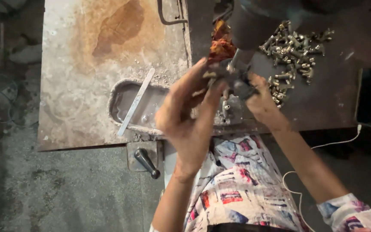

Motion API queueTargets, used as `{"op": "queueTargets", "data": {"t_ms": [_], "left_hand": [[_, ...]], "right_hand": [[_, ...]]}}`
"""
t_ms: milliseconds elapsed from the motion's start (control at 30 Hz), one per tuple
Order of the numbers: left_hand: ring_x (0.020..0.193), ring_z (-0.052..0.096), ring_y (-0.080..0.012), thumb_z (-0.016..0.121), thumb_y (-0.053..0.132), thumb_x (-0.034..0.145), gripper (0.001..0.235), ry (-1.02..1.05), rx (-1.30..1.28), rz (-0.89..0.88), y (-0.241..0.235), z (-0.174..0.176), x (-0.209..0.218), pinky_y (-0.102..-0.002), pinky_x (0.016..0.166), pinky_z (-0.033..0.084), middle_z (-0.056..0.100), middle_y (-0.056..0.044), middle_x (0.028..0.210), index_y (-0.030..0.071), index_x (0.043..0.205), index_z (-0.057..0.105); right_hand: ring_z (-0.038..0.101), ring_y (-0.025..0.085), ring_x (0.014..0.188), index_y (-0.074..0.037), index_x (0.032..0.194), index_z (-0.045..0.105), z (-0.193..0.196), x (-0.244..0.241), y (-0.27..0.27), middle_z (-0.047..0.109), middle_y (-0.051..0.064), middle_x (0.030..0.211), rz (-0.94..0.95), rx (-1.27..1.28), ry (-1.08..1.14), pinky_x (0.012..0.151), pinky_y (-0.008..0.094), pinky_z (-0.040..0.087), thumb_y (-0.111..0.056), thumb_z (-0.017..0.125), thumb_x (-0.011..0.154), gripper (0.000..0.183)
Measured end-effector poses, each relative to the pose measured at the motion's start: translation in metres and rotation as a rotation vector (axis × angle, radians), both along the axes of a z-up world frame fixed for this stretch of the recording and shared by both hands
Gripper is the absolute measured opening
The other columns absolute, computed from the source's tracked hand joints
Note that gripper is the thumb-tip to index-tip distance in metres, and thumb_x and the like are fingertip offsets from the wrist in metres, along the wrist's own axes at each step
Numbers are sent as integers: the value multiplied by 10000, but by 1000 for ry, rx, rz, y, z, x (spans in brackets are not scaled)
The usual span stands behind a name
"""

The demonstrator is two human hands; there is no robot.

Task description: Machining small metal fittings using a bench-top drill press or similar machine.

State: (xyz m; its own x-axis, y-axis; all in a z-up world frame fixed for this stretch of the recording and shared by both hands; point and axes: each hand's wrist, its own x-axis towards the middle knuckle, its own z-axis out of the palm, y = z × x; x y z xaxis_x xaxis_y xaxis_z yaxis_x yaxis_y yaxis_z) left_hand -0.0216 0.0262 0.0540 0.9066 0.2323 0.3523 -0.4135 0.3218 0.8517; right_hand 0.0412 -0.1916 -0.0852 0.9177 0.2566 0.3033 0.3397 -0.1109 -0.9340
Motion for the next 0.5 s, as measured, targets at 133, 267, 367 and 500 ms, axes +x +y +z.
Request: {"op": "queueTargets", "data": {"t_ms": [133, 267, 367, 500], "left_hand": [[1085, 717, -251, 758, -3, 962, 415, -488, 639, 383, -3, -49, 16, -338, 889, 642, 692, -104, 1236, 132, 1345, 674], [994, 693, -324, 665, -11, 902, 457, -268, 960, 146, 16, -96, 38, -421, 827, 579, 680, -147, 1089, 107, 1343, 667], [908, 681, -335, 672, 30, 919, 411, -17, 1066, 107, 12, -110, 18, -441, 753, 550, 655, -131, 1001, 117, 1321, 690], [923, 681, -326, 711, 195, 952, 332, 14, 1009, 152, 13, -55, 13, -428, 729, 532, 664, -100, 1098, 103, 1270, 679]], "right_hand": [[614, 127, 1083, 10, 1373, 611, -55, 0, -18, 652, 67, 1215, -15, 79, 242, 969, 294, 519, -75, 603, 951, 431], [590, 139, 1194, 19, 1383, 582, -37, 5, -21, 647, 78, 1291, 21, -87, 172, 1024, 294, 468, 12, 571, 845, 538], [633, 174, 1139, 22, 1364, 621, -4, -25, -30, 696, 112, 1244, 61, -229, 276, 1004, 319, 509, -14, 556, 853, 516], [611, 250, 1185, 12, 1357, 620, 9, -13, -92, 674, 161, 1277, 229, -466, 501, 1037, 371, 463, -106, 615, 881, 490]]}}
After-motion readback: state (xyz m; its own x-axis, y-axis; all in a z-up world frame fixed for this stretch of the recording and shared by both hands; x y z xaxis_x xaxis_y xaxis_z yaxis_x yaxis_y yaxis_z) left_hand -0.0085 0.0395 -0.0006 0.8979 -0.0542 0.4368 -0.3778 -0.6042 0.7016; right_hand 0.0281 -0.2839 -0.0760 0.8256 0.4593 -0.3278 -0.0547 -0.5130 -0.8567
